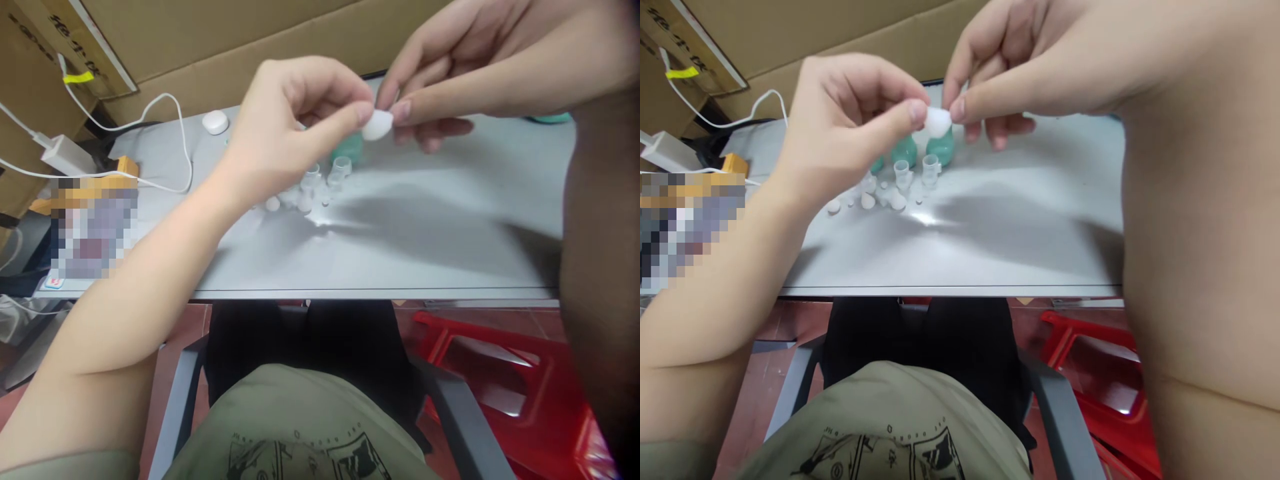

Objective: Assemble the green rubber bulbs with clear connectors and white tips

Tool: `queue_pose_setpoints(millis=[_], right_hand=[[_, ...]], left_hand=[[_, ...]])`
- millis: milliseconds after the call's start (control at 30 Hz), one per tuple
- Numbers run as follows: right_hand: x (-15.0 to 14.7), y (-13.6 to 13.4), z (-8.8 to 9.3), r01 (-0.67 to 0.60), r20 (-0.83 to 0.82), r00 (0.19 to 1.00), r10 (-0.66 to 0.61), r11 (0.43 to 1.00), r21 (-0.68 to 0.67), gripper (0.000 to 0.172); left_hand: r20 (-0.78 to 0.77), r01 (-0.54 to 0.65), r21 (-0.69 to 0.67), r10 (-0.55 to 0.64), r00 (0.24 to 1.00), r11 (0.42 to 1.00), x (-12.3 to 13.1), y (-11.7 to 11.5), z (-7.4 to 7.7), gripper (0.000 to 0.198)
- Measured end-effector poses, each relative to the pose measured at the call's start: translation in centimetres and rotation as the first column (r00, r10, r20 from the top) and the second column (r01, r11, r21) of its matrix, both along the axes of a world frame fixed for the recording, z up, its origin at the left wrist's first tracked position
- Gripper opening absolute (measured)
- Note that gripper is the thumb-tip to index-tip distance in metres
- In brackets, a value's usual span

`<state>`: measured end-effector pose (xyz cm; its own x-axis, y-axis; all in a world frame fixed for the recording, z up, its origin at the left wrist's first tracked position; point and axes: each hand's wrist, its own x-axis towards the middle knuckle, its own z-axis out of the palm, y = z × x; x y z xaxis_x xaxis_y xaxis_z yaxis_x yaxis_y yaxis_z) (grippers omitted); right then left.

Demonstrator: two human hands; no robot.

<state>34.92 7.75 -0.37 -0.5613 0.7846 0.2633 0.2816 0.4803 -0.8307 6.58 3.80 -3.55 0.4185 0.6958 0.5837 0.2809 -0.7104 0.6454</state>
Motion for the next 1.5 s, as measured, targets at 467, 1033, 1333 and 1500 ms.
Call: queue_pose_setpoints(millis=[467,1033,1333,1500], right_hand=[[-5.2,-2.6,-1.5,-0.02,-0.369,0.929,0.037,0.999,0.049,0.024],[-8.1,-3.2,-2.2,0.061,-0.548,0.83,-0.103,0.994,-0.095,0.032],[-10.0,-4.4,-2.7,0.187,-0.679,0.694,-0.24,0.97,-0.152,0.029],[-10.2,-4.9,-2.5,0.22,-0.658,0.696,-0.287,0.958,-0.185,0.03]], left_hand=[[0.188,-0.05,-0.355,0.124,0.974,0.934,0.2,-1.5,2.6,0.048],[0.444,0.114,-0.291,0.029,0.896,0.95,1.4,1.3,-1.3,0.011],[0.504,0.157,-0.321,0.028,0.863,0.934,0.9,2.3,-1.2,0.015],[0.554,0.13,-0.275,0.046,0.831,0.953,1.3,1.9,-1.6,0.016]])
